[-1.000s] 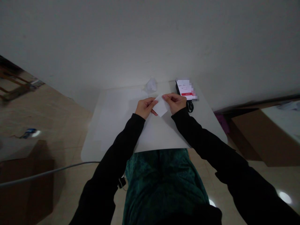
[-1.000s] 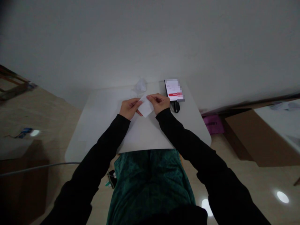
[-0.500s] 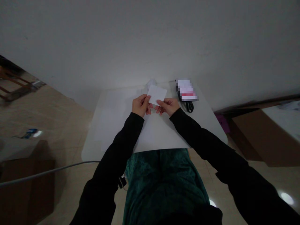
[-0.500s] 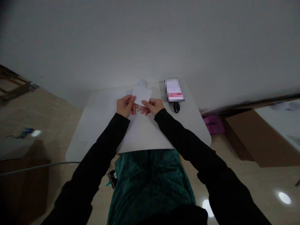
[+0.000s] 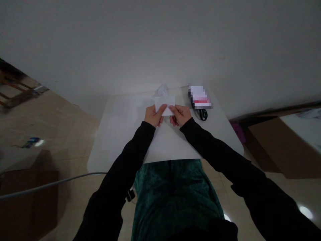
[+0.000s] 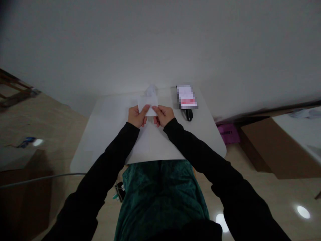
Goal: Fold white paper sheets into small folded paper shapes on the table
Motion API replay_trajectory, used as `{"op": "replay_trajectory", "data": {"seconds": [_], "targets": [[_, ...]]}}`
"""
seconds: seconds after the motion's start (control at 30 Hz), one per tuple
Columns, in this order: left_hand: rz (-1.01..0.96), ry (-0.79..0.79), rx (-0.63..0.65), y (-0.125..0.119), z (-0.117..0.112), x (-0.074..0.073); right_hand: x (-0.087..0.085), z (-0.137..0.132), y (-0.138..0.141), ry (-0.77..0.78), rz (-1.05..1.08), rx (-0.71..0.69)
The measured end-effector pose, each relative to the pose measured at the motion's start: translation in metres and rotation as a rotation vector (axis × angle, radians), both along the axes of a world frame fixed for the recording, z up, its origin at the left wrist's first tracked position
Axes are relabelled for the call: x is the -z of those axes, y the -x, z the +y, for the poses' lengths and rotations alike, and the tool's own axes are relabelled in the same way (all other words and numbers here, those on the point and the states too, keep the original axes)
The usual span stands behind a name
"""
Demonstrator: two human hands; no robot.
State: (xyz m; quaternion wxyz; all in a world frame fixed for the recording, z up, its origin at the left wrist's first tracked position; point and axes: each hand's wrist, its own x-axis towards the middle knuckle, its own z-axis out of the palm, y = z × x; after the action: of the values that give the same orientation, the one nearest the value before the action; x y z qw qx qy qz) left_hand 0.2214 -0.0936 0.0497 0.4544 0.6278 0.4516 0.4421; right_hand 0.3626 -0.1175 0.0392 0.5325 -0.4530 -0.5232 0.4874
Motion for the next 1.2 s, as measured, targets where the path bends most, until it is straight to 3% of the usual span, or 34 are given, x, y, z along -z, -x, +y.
{"op": "replay_trajectory", "data": {"seconds": [0.23,0.6,0.77,0.93,1.1,1.2], "targets": [[-0.014,-0.035,0.019,-0.005,-0.006,0.0,0.004,-0.001,-0.003,-0.194,-0.133,0.242],[-0.012,0.092,0.203,0.0,-0.006,-0.001,-0.003,0.006,-0.007,-0.205,0.054,0.384],[0.034,0.096,0.218,-0.001,-0.007,-0.002,-0.003,0.009,-0.011,-0.178,0.046,0.401],[0.083,0.124,0.242,0.0,-0.005,0.001,-0.001,0.012,-0.013,-0.164,-0.041,0.331],[0.078,0.122,0.194,-0.001,-0.004,0.001,-0.001,0.009,-0.013,-0.177,-0.033,0.379],[0.097,0.117,0.191,0.001,-0.004,0.0,-0.001,0.011,-0.018,-0.132,-0.087,0.286]]}}
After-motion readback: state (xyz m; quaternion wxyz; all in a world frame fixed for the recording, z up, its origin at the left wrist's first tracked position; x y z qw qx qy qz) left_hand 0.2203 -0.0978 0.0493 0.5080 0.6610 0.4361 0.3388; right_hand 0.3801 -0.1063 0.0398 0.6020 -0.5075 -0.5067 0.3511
